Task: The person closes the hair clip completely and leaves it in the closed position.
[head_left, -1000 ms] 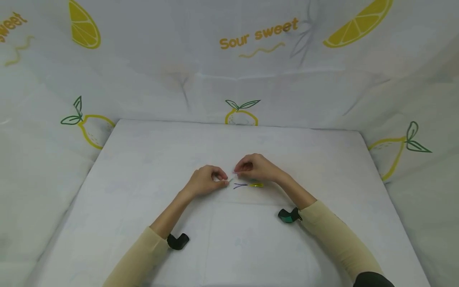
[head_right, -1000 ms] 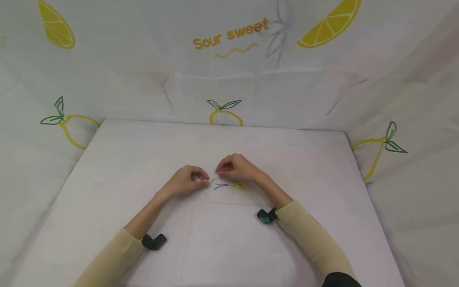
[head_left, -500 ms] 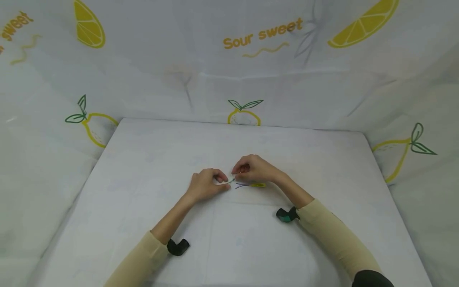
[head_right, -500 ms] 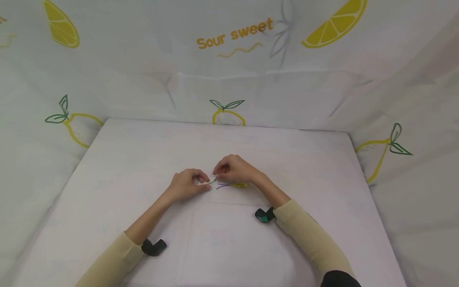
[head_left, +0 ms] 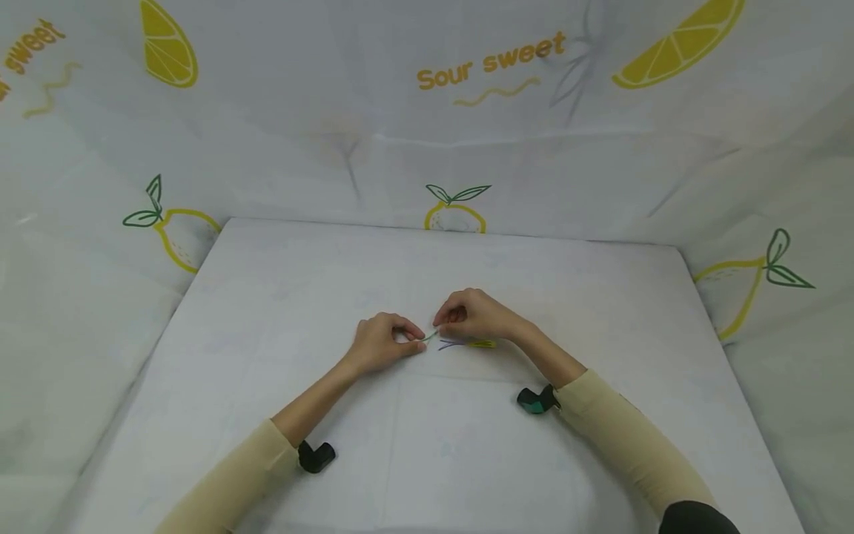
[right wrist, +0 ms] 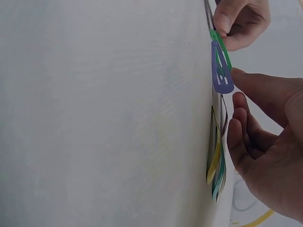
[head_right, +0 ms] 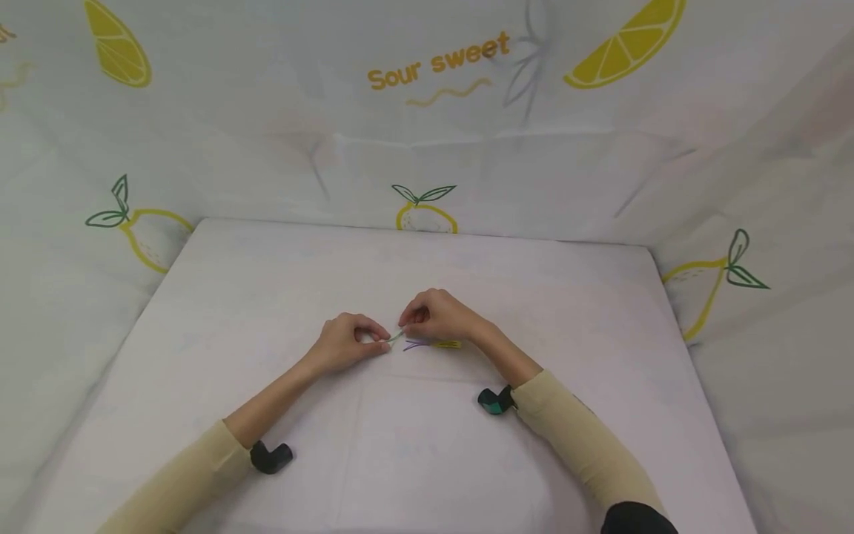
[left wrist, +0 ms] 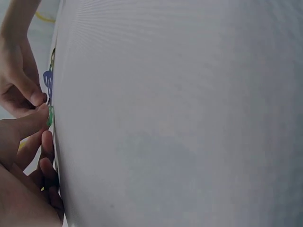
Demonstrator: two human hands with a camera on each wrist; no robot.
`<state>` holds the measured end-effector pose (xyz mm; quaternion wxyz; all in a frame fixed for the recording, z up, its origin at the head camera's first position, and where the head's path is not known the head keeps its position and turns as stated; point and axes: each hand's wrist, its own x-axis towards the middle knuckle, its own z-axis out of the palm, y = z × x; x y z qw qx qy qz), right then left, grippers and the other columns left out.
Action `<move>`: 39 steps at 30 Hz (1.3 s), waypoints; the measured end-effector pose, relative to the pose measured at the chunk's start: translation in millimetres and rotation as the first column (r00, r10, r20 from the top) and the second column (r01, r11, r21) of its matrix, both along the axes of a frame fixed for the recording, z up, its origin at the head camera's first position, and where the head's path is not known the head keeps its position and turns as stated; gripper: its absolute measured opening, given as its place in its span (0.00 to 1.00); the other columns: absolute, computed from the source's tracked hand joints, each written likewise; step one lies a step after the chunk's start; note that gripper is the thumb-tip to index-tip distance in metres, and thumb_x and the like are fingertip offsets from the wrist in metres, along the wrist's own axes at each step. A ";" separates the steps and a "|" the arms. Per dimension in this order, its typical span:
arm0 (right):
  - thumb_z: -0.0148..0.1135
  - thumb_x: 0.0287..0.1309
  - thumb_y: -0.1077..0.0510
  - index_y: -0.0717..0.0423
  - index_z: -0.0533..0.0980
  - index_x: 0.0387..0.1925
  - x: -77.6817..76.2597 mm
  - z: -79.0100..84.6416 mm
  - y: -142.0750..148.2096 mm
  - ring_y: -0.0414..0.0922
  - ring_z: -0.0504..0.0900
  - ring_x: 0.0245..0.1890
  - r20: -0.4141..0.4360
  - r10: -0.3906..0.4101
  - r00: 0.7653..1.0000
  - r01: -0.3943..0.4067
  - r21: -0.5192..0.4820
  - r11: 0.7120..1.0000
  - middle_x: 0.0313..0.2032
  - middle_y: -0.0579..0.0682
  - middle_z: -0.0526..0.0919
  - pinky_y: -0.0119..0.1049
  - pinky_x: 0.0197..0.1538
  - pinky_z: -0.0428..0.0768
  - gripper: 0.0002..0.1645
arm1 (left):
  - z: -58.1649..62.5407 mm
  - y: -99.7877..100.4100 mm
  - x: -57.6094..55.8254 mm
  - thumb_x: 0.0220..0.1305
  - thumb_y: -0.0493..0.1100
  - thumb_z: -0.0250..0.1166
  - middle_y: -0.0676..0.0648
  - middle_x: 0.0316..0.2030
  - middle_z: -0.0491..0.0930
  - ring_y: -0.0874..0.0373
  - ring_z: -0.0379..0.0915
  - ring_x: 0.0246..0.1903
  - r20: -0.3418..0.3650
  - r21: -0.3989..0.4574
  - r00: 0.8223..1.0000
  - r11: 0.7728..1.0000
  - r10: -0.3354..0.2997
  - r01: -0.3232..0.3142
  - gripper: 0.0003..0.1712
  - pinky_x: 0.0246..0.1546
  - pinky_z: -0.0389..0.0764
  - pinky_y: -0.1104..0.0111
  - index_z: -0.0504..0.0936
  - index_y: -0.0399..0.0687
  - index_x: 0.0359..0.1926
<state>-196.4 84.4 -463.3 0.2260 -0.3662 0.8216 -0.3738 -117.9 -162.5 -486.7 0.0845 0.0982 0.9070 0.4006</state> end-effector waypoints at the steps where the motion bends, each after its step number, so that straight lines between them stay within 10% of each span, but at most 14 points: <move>1: 0.73 0.67 0.63 0.57 0.90 0.45 0.1 0.0 -0.3 0.39 0.83 0.39 -0.002 0.002 1.000 -0.002 0.000 1.000 0.42 0.52 0.90 0.29 0.47 0.82 0.07 | 0.1 -0.3 0.1 0.63 0.51 0.80 0.58 0.36 0.93 0.63 0.81 0.41 -0.003 -0.002 1.000 1.000 -0.001 0.001 0.07 0.61 0.70 0.46 0.95 0.59 0.42; 11: 0.74 0.67 0.62 0.57 0.91 0.43 -0.8 -4.1 -2.5 0.38 0.82 0.38 -0.025 0.027 0.999 -0.028 -0.013 1.000 0.41 0.54 0.90 0.28 0.45 0.81 0.05 | 0.6 -3.2 -1.3 0.65 0.45 0.79 0.54 0.33 0.92 0.65 0.67 0.24 -0.003 -0.007 1.000 1.000 -0.001 0.001 0.03 0.34 0.68 0.70 0.95 0.55 0.39; 39: 0.76 0.65 0.62 0.55 0.90 0.41 6.2 -2.4 3.6 0.40 0.83 0.39 -0.020 -0.022 1.000 0.021 -0.038 0.999 0.40 0.50 0.90 0.28 0.48 0.83 0.04 | 6.4 -5.1 -1.0 0.69 0.42 0.75 0.49 0.32 0.90 0.63 0.70 0.26 -0.005 0.140 1.000 0.990 -0.011 0.012 0.04 0.31 0.71 0.73 0.94 0.48 0.38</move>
